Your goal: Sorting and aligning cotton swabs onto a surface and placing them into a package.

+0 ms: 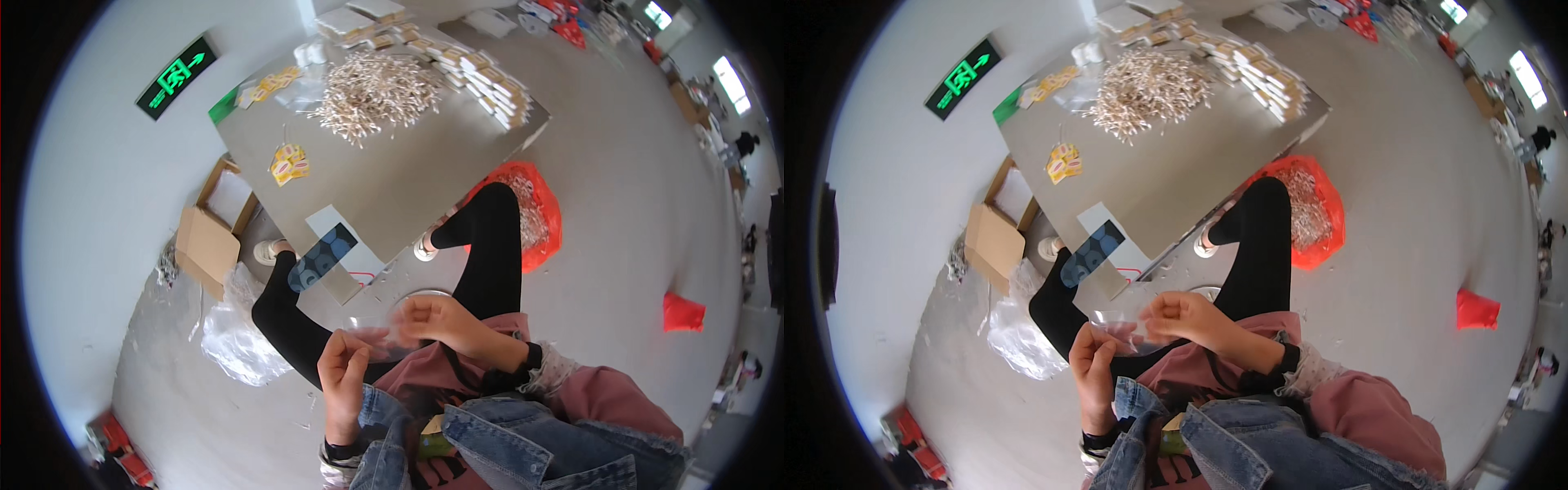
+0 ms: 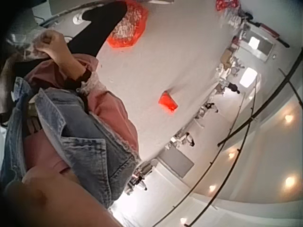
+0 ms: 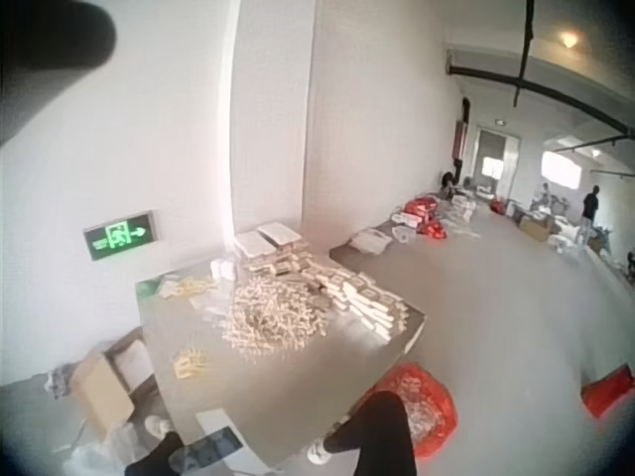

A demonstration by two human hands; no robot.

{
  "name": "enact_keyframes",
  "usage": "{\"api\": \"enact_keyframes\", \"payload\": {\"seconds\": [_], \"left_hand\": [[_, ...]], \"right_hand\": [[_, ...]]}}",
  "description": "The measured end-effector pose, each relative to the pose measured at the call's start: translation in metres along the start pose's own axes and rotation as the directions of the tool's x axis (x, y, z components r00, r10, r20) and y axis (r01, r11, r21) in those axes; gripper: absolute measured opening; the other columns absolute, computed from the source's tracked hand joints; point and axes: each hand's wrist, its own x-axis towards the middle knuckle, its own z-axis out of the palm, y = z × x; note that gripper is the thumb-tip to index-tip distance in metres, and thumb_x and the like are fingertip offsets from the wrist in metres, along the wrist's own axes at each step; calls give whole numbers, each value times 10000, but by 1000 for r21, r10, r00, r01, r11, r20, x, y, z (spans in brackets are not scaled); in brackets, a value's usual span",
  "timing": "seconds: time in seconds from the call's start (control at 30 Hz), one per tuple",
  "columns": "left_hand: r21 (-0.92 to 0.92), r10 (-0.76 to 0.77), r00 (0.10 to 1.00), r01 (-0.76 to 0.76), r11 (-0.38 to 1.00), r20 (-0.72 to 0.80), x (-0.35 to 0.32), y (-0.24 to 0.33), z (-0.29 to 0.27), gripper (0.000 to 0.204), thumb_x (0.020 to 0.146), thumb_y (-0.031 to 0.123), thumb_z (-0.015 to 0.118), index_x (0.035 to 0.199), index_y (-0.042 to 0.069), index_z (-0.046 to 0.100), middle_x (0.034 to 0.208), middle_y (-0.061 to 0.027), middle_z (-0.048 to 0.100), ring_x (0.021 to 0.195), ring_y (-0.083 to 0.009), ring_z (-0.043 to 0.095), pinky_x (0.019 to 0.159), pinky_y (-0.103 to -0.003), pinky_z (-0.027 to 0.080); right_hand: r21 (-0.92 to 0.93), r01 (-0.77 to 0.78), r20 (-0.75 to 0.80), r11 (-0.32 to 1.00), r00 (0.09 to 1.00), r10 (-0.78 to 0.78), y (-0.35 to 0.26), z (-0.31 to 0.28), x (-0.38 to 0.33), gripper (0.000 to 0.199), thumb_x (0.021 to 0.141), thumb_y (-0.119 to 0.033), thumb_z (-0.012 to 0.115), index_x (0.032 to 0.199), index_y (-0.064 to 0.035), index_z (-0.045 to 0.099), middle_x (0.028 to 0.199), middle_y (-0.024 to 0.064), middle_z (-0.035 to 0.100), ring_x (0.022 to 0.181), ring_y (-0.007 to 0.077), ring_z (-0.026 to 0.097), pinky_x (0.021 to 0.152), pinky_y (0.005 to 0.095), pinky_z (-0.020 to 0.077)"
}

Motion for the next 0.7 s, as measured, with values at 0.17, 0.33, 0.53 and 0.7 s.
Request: {"api": "enact_keyframes", "payload": {"seconds": [0.17,0.33,0.53,0.7], "left_hand": [[184,-33,955,91,979,-294,-4,-18,0,111,914,-52,612,985,-1,545,997,-110,646,869,-167,668,823,-296,539],[114,-1,994,13,993,-107,-11,-16,24,308,849,-26,754,1065,16,539,995,-48,616,913,-127,631,823,-269,516],[109,-26,984,46,993,-176,4,-32,32,116,977,91,654,1027,3,597,929,-36,664,831,-85,618,749,-221,494],[36,-79,968,91,995,-240,1,-28,37,60,979,32,628,1018,-14,625,897,-52,682,763,-91,635,689,-218,510]], "right_hand": [[-306,172,-141,936,964,-224,12,-1,0,132,937,-108,699,1010,-39,615,823,0,615,775,98,601,688,280,492],[-861,402,144,312,779,-610,13,18,5,202,866,-31,669,1035,-41,559,914,125,609,811,309,637,666,368,498],[-727,516,195,453,788,-584,18,15,-6,427,841,81,627,1254,-9,571,1192,155,621,1094,345,623,910,393,515],[-711,513,162,481,785,-598,21,11,-6,424,848,77,621,1261,-10,588,1197,162,625,1065,327,637,875,384,528]]}}
